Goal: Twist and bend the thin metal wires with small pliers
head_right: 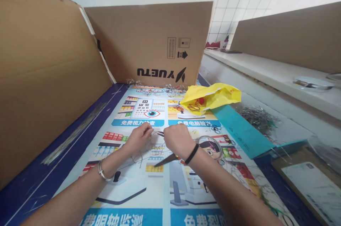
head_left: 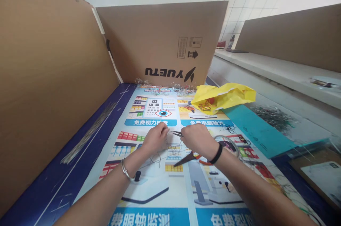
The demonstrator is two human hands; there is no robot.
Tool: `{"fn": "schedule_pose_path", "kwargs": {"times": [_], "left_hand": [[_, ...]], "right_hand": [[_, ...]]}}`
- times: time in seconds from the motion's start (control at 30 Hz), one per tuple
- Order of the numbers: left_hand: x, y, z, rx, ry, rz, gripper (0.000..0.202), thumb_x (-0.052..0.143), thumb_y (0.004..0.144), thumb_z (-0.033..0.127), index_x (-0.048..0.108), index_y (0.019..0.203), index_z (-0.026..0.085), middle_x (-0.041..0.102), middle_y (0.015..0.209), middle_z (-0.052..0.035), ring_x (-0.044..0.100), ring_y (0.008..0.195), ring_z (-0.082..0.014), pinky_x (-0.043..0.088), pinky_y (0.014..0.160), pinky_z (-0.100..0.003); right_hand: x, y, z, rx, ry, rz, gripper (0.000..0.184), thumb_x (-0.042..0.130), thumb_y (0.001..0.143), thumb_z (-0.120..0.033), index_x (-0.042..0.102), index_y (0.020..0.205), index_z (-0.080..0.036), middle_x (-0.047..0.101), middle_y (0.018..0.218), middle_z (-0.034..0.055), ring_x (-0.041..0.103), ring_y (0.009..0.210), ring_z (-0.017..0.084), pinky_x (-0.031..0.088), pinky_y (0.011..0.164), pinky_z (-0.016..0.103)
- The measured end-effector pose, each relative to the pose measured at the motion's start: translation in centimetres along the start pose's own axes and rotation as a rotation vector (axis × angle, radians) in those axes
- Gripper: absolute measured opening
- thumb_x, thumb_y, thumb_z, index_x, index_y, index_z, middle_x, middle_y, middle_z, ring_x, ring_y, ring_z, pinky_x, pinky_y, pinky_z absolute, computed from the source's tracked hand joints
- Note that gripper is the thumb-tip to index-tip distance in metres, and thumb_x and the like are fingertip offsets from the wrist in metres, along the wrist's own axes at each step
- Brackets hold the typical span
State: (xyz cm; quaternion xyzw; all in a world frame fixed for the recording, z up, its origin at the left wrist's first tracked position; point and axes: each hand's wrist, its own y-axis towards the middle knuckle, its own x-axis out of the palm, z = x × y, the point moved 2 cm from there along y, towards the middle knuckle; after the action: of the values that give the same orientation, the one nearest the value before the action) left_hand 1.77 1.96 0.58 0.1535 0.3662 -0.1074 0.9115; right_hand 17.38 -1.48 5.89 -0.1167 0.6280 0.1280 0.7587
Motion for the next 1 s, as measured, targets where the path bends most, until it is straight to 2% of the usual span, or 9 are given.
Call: {"fn": "schedule_pose_path", "kwargs": {"times": [0.1,0.23,0.4,0.6,0.8,1.0], "left_hand": [[0.0,0.0,0.1,-0.003,0.031,-0.004,0.014,0.038,0.084,0.027,0.047,0.075,0.021,0.056,0.072,0.0015,0.050,0.068,-0.0133,0.034,0.061,-0.023],[0.1,-0.1,0.2,0.020,0.075,-0.026,0.016,0.036,0.086,0.028,0.048,0.078,0.021,0.057,0.075,0.0011,0.051,0.069,-0.0133,0.034,0.061,-0.023],[0.3,-0.2,0.0,0.050,0.099,-0.048,0.016,0.037,0.085,0.028,0.050,0.079,0.022,0.059,0.076,0.0013,0.052,0.070,-0.0133,0.034,0.061,-0.023],[0.5,-0.1,-0.2,0.039,0.125,-0.063,0.009,0.043,0.082,0.028,0.051,0.086,0.023,0.060,0.081,0.0019,0.054,0.074,-0.0141,0.037,0.063,-0.023],[0.8,-0.3,-0.3,0.021,0.187,-0.088,0.027,0.047,0.077,0.019,0.049,0.104,0.026,0.059,0.101,0.0010,0.056,0.088,-0.0157,0.039,0.073,-0.025],[0.9,-0.2,-0.2,0.010,0.258,-0.103,0.023,0.049,0.077,0.021,0.052,0.099,0.024,0.058,0.101,-0.0006,0.056,0.091,-0.0163,0.039,0.074,-0.025]], "right_hand": [[-0.2,0.2,0.3,0.005,0.014,0.014,0.022,0.046,0.080,-0.027,0.065,0.076,-0.017,0.067,0.075,0.0092,0.062,0.074,0.021,0.038,0.066,0.030],[0.0,0.5,0.5,0.016,0.043,0.000,0.025,0.045,0.080,-0.033,0.065,0.078,-0.018,0.067,0.077,0.0092,0.062,0.074,0.021,0.038,0.063,0.028],[0.8,0.8,0.5,-0.006,0.053,-0.025,0.023,0.045,0.079,-0.031,0.064,0.084,-0.019,0.067,0.076,0.0082,0.062,0.073,0.021,0.037,0.060,0.027],[1.5,1.2,0.7,-0.046,0.063,-0.031,0.024,0.045,0.080,-0.032,0.065,0.081,-0.019,0.067,0.077,0.0089,0.061,0.075,0.021,0.038,0.062,0.027],[2.0,1.6,1.6,-0.014,0.028,-0.011,0.024,0.046,0.079,-0.032,0.065,0.080,-0.019,0.067,0.076,0.0085,0.062,0.074,0.023,0.038,0.059,0.027],[1.9,1.5,1.9,-0.003,0.015,-0.031,0.022,0.046,0.077,-0.028,0.066,0.078,-0.018,0.067,0.076,0.0089,0.062,0.073,0.022,0.037,0.058,0.026]]}}
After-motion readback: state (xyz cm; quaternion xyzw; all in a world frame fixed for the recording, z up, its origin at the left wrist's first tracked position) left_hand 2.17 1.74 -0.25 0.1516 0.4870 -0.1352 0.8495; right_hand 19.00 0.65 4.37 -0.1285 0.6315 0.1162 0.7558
